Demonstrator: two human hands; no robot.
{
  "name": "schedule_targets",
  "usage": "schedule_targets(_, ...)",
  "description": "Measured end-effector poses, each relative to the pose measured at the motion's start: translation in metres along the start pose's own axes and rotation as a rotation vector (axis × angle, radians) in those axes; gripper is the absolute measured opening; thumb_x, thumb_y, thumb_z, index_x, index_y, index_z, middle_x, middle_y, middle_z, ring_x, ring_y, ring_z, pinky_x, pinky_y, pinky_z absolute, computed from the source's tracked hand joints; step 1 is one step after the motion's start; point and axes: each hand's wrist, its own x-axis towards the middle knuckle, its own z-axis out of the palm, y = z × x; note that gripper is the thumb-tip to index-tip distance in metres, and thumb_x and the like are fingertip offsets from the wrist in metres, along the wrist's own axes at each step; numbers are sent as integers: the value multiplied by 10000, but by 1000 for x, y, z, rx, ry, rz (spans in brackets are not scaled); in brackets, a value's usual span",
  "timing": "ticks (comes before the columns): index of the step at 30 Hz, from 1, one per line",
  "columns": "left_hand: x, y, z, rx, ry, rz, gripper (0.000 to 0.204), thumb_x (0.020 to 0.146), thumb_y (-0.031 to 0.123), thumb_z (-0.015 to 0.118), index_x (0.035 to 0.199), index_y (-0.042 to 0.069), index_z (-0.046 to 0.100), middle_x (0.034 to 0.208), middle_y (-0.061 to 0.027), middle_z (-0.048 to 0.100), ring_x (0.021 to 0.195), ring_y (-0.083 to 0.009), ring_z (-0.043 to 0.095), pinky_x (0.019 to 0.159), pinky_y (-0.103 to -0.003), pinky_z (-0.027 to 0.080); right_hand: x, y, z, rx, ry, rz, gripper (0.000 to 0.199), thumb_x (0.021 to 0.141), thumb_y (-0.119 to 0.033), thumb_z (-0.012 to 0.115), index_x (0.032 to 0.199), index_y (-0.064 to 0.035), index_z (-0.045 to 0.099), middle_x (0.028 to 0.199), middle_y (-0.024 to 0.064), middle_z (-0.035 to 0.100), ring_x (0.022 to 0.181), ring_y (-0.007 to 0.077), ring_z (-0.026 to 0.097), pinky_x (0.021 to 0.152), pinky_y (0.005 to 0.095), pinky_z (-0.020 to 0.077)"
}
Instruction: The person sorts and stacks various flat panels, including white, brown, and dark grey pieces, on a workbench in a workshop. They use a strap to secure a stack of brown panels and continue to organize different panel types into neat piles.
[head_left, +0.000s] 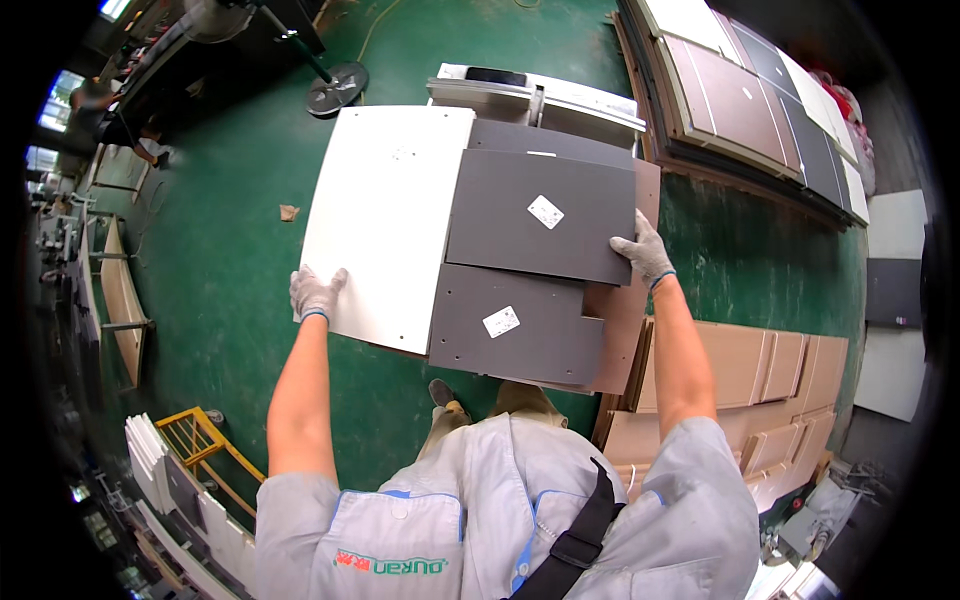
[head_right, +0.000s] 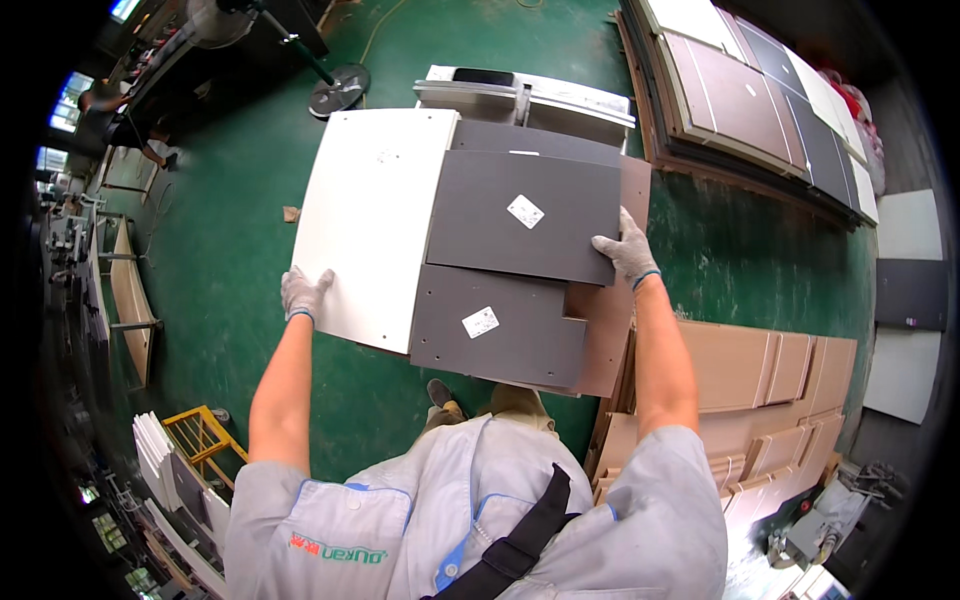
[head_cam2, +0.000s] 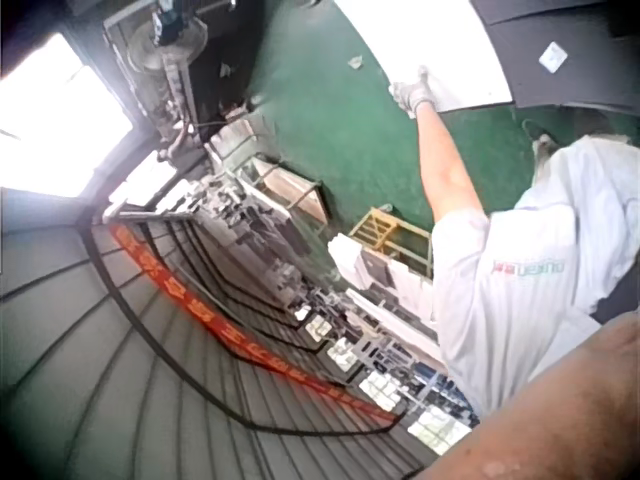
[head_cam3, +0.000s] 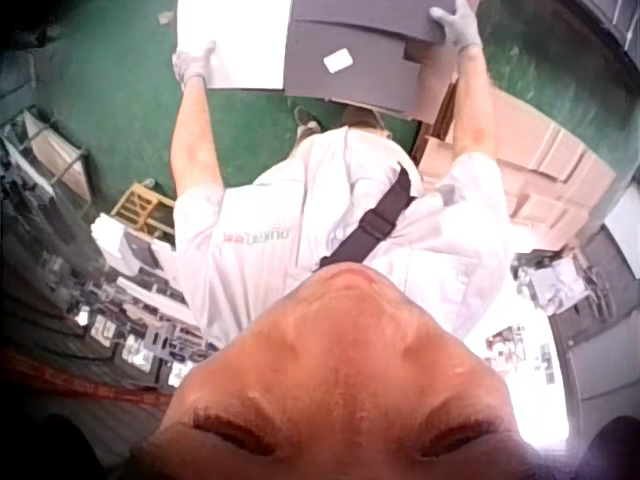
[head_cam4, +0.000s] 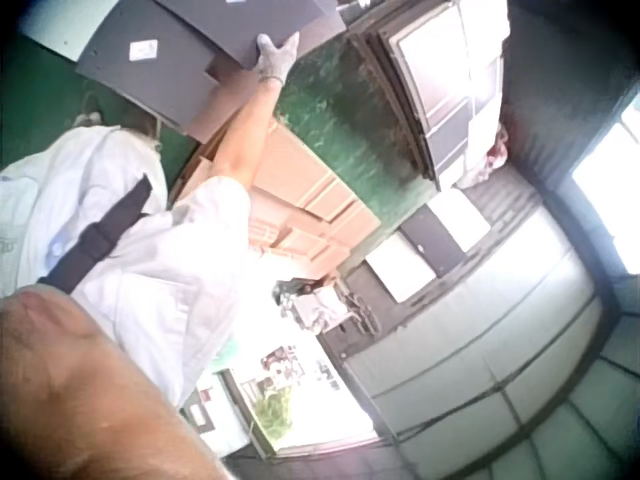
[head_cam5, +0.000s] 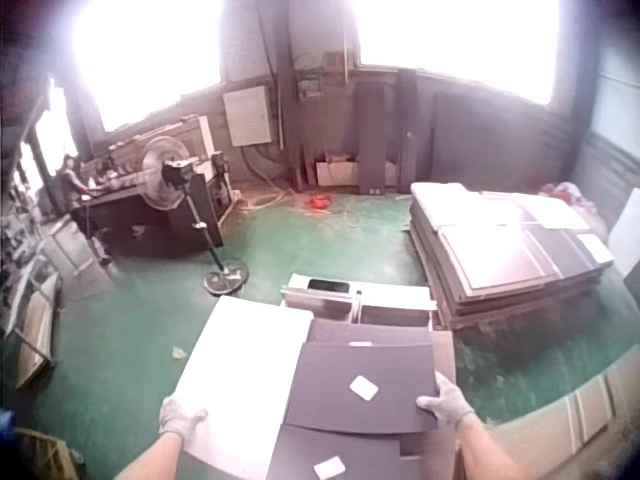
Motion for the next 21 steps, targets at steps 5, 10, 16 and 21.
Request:
schedule_targets(5,35,15,-17,-134,13,26,1161,707,557,923,1554,-31,388,1500,-268,530,1348,-389,570,1130,-447,474,-12,-7,24,-782,273,-25,899,727,-277,905,1483,6,511,1281,224,663,1184,365,648,1083,392,493)
schedule_targets(10,87,43,-3,-551,-58,68,929,742,386,951,1427,-56,505,1228,-179,703,1108,-282,690,982,-384,552,-23,-20,42,-480,193,222,949,731,-269,907,1500,33,439,1384,246,620,1290,387,603,1117,409,471)
schedule_targets(16,102,46,10,-785,-76,132,760,723,274,976,1306,-17,585,1138,-115,724,963,-223,698,886,-356,571,-23,-24,44,-397,193,237,936,746,-251,889,1497,53,420,1418,262,598,1337,383,576,1128,423,459)
schedule_targets(21,163,39,1,-610,-265,222,740,786,408,917,1307,-29,626,1172,-97,715,988,-205,684,905,-348,555,-37,31,33,-433,377,115,891,804,-338,839,1497,60,446,1428,256,592,1328,385,576,1117,440,457)
